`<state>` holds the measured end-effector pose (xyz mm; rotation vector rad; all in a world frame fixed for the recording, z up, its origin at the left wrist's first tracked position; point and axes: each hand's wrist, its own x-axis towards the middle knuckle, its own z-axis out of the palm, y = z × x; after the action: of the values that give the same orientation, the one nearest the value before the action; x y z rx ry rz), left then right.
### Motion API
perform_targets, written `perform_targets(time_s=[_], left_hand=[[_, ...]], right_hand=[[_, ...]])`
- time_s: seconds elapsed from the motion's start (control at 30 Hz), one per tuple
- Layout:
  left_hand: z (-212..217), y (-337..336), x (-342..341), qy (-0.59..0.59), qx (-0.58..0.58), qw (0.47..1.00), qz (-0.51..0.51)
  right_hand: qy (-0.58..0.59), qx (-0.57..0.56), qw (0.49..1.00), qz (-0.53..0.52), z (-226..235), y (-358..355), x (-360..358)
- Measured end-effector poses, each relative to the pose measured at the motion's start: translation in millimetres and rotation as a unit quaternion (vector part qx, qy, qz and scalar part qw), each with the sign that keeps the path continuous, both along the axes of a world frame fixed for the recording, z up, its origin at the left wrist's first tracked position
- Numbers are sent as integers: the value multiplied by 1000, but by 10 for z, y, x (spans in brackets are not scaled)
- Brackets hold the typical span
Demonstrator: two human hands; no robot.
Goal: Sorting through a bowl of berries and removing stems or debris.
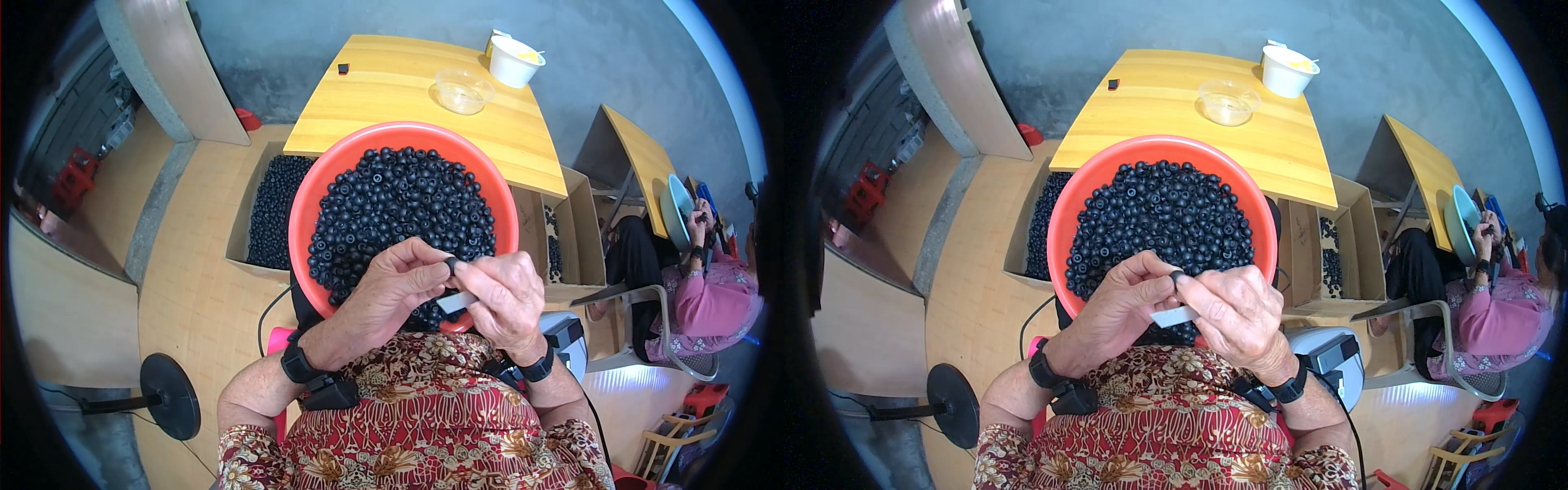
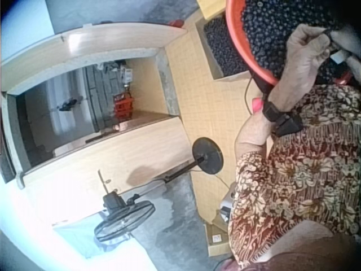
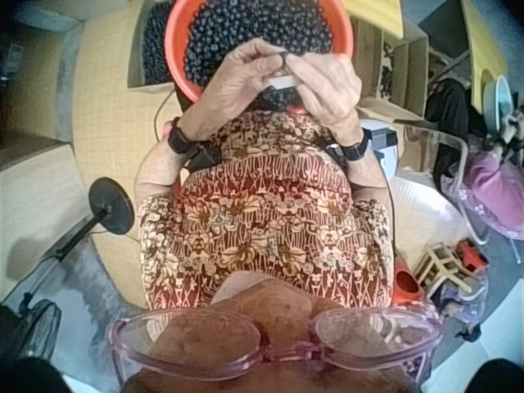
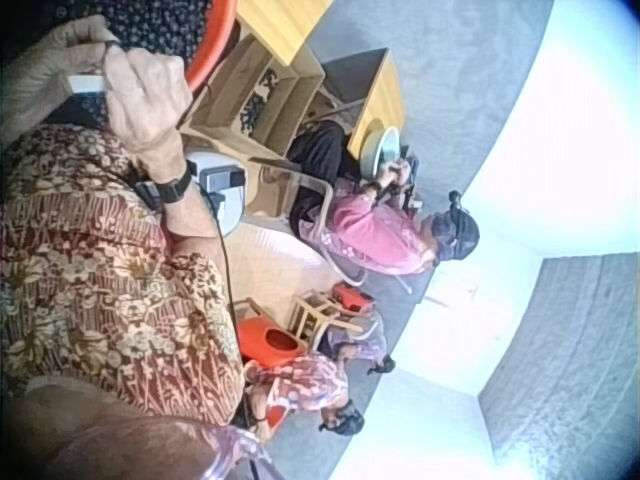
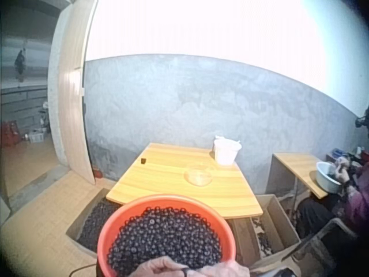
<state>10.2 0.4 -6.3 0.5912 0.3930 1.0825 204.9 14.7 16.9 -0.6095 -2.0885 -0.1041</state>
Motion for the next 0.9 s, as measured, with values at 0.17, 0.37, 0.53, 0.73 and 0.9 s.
perform_targets(time_s=[0.17, 0.37, 0.53, 0.73, 0.9], left_hand=[[2, 1, -17, 2, 6, 1000, 2], [51, 55, -169, 61, 6, 996, 59], [359, 397, -862, 169, 64, 929, 324], [-13, 890, -2092, 342, -25, 839, 422], [-66, 687, -1642, 550, 135, 680, 466]], right_hand=[[-3, -2, 1000, -2, -27, 5, -29], [19, -35, 999, 17, -44, 27, -43], [23, -86, 996, -23, -46, 55, -4], [39, -100, 994, -26, -76, 82, -20], [54, -108, 991, -55, -96, 135, -7]])
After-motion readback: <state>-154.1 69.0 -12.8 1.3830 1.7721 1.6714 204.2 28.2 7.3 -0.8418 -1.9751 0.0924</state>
